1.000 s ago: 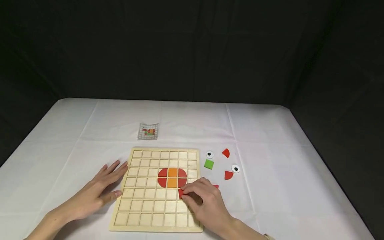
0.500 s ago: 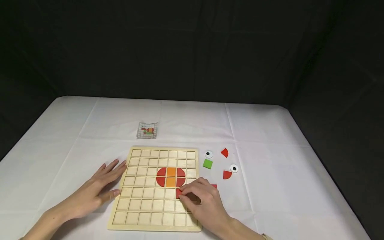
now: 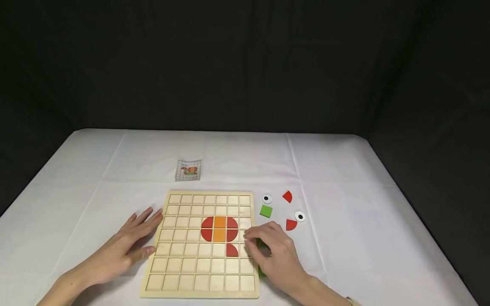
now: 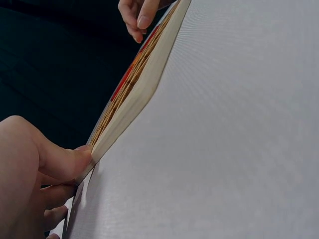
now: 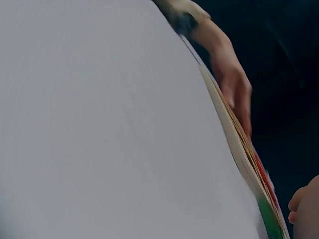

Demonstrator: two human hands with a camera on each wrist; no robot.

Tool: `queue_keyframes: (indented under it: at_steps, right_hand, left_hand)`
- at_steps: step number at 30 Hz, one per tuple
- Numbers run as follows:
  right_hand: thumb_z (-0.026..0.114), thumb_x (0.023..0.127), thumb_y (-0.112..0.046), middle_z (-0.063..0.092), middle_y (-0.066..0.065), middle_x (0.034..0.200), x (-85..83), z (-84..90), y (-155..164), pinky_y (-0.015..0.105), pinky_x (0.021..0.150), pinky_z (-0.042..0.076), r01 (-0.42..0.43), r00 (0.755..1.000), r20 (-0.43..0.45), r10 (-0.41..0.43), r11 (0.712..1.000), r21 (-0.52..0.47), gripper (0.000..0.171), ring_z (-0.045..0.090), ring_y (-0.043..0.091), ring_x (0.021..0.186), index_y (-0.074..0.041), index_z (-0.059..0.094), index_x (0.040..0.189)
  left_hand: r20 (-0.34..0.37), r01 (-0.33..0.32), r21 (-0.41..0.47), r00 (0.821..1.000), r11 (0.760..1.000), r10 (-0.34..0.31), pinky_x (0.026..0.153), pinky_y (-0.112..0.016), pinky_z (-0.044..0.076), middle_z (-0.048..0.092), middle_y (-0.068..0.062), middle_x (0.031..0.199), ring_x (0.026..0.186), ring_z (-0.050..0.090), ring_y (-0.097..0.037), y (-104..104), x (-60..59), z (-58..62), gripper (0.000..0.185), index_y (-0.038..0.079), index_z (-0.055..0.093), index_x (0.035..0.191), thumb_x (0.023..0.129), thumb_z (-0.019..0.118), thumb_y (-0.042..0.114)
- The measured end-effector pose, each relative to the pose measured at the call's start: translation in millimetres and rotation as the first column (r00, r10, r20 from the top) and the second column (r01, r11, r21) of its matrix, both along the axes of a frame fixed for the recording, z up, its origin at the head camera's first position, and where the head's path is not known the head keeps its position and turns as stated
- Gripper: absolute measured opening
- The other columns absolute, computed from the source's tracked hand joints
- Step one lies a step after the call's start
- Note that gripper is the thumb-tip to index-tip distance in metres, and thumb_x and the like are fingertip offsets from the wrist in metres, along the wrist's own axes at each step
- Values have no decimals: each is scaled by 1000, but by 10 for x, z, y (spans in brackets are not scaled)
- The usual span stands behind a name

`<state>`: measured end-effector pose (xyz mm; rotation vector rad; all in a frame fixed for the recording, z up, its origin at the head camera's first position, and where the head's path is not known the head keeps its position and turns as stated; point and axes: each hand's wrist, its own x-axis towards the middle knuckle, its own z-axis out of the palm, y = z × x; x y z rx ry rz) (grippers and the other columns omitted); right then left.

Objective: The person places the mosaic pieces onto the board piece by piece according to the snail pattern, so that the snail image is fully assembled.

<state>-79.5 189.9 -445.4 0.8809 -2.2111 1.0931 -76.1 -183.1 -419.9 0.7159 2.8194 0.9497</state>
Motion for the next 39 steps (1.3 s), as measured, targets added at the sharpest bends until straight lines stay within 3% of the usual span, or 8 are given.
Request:
queue_keyframes:
  at_steps: [5, 8, 18, 39]
  right_hand:
    - [82, 76, 2, 74, -5, 98, -125, 15, 299, 7, 76, 48, 203, 977, 51, -205, 978, 53, 29, 60, 7, 92, -14, 74, 99]
    - [82, 76, 2, 73, -4, 99, -222, 9, 413, 8, 71, 48, 256, 965, 39, -259, 964, 74, 29, 60, 8, 90, -12, 75, 101]
    - [86, 73, -3, 72, -4, 96, -408, -23, 494, 9, 63, 45, 273, 956, 69, -284, 953, 134, 32, 54, 9, 82, -10, 75, 102]
    - [86, 73, -5, 69, -6, 92, -387, 18, 467, 9, 68, 45, 290, 945, 113, -306, 946, 142, 33, 58, 7, 84, -15, 72, 102]
  left_hand:
    - [-13, 4, -12, 1000, 1000, -4, 128, -38, -2, 26, -1, 164, 155, 13, -30, 12, -17, 12, 72, 7, 35, 155, 93, 69, 21]
    - [-6, 3, -13, 1000, 1000, -3, 128, -43, -1, 27, -1, 164, 155, 14, -31, 16, -32, 26, 72, 7, 36, 155, 93, 69, 20]
    - [43, -5, 28, 999, 1000, 4, 127, -47, -3, 25, -3, 164, 155, 11, -31, 19, -22, 17, 72, 6, 34, 155, 94, 68, 22]
    - [11, -16, 16, 1000, 1000, 16, 128, -43, -2, 27, -3, 164, 155, 14, -31, 12, 1, 10, 71, 6, 35, 155, 93, 69, 21]
